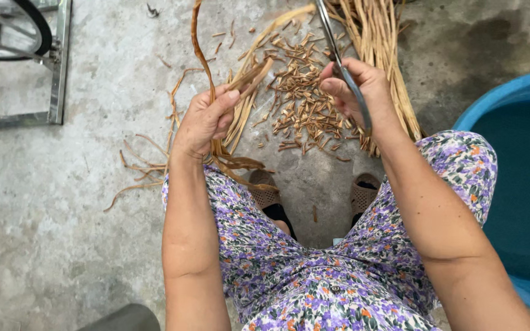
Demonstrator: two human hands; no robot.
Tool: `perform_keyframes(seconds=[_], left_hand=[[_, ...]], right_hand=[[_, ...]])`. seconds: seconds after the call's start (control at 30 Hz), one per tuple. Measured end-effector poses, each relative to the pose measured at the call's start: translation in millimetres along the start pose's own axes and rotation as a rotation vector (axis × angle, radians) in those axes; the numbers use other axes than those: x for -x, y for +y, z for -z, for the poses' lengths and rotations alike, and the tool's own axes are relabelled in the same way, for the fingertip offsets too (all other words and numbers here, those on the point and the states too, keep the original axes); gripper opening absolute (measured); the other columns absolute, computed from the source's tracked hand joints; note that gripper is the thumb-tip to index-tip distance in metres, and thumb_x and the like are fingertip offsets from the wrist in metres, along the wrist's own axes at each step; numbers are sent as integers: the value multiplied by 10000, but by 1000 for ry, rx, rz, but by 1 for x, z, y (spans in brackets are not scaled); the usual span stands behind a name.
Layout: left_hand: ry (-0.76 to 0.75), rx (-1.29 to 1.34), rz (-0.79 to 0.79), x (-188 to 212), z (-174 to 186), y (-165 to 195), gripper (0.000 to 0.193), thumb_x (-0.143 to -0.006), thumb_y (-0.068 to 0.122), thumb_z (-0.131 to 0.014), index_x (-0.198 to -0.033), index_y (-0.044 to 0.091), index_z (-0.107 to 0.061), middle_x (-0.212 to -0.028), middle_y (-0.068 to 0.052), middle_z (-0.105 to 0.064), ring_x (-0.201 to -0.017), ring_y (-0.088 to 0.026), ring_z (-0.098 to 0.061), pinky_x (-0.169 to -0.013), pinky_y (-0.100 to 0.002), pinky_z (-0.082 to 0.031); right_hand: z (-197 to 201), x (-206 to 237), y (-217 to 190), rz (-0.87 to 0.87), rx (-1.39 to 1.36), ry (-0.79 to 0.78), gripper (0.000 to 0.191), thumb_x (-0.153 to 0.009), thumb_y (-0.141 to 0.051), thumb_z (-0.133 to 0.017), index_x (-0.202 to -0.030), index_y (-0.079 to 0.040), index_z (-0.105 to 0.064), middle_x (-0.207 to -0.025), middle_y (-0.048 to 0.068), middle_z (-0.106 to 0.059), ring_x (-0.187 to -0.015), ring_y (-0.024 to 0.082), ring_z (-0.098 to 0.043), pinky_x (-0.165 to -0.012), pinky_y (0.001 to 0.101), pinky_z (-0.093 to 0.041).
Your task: The person sits on a low stool and uses shears to trim and split dried plant stalks. They repeatedly trim the ends, split the stalks into thinner strips, and gather them into a bundle. Finally, they tie the bundle together with a strip of material.
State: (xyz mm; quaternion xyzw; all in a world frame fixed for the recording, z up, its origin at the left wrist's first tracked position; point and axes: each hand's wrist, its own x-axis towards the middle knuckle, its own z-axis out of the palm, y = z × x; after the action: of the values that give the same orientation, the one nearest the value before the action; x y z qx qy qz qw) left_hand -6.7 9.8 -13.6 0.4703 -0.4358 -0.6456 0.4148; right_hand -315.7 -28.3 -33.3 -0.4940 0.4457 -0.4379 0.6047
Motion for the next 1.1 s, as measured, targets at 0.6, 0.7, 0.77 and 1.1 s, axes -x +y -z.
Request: perform_keyframes(seconds=[0.6, 0.7, 0.77, 1.1], left_hand=[[134, -560, -45, -23, -26, -29, 264, -1020, 326, -625, -1183, 172, -765, -649, 87, -500, -566, -45, -427, -500, -252, -338], [148, -343, -168, -27, -22, -27, 291, -950, 298, -711, -1210, 169, -723, -928, 151, -748, -815, 12, -681, -751, -197, -575], [164, -247, -271, -28, -20, -25, 226, -1027, 326, -716, -1112, 117, -724, -847, 95, -650, -729, -26, -555, -632, -231, -443], [6, 536, -537, -5, -34, 7, 410, -1153, 475, -520, -1009, 94, -562, -629, 39, -316, -462, -64, -226, -424, -259, -197]], right_hand=[[-36, 12, 2, 69, 791, -78, 457, -805, -511, -850, -1080, -162, -743, -615, -66, -548, -578, 97, -505, -534, 334, -339], [-36, 4, 14, 73, 531, -92, 403, -942, -483, -788, -1152, -148, -714, -687, 19, -574, -595, 136, -498, -571, 263, -398], [-40, 0, 24, 125, 219, -178, 478, -900, -413, -815, -1231, -132, -617, -950, 61, -701, -830, 131, -680, -700, 269, -548], [-89, 38, 104, 270, 287, -352, 670, -810, -237, -916, -1351, -125, -536, -1238, 89, -675, -1158, 227, -650, -1014, 371, -532]])
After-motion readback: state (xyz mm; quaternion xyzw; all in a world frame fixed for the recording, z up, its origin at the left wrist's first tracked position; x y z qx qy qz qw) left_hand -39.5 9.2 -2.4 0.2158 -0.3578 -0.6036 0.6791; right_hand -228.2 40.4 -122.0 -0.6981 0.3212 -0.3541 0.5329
